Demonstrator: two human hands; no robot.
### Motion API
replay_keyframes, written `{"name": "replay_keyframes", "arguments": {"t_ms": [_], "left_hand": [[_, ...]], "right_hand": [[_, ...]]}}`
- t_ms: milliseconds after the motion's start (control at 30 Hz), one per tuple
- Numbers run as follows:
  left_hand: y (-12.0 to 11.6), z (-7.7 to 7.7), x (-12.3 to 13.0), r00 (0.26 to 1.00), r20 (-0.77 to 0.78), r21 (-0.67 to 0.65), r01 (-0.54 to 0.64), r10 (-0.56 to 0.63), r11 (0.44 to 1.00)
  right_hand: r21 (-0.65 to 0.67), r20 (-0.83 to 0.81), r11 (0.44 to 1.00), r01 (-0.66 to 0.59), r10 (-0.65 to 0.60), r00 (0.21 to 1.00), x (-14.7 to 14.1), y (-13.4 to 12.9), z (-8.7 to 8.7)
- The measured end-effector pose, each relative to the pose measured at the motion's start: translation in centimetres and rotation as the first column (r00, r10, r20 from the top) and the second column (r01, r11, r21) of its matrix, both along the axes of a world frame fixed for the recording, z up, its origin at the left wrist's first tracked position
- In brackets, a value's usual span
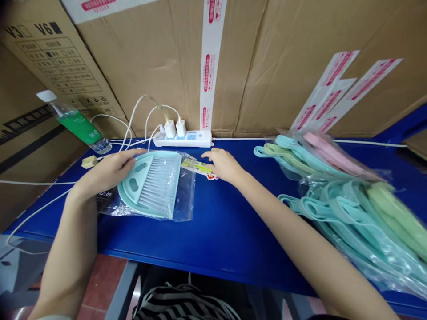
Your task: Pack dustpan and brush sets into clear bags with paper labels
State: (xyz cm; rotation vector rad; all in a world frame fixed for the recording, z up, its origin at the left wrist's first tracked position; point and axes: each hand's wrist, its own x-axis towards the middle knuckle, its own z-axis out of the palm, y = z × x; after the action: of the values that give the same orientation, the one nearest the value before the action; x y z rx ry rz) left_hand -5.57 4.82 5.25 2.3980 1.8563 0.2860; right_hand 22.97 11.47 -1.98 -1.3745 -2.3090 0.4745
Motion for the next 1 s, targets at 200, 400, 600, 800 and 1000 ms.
{"name": "replay_keyframes", "arguments": {"t_ms": [200,400,600,800,1000], "left_hand": [[0.4,-2.0,2.0,0.999,0.048,0.042,-0.016,0.014,0.999],[0.0,-3.2,4.1,0.991,0.134,0.111,-0.043,0.028,0.993],[0.0,-3.5,4.3,0.983,0.184,0.066,-0.012,0.000,0.998],[0.4,-3.3,4.2,0.974,0.224,0.017,-0.035,0.030,0.999],[0.0,-2.9,4.9,0.985,0.163,-0.003,-0.059,0.059,0.998]], "right_hand": [[-0.045,-0.249,0.999,0.003,-0.014,0.968,-0.2,-5.9,1.6],[-0.284,-0.430,0.947,-0.151,0.015,0.903,-0.8,-6.8,0.3],[-0.420,-0.556,0.876,-0.237,-0.043,0.830,-0.6,-6.3,-0.4],[-0.438,-0.622,0.861,-0.259,-0.082,0.778,-0.1,-7.0,0.5],[-0.459,-0.657,0.850,-0.257,-0.129,0.743,0.4,-7.4,1.8]]}}
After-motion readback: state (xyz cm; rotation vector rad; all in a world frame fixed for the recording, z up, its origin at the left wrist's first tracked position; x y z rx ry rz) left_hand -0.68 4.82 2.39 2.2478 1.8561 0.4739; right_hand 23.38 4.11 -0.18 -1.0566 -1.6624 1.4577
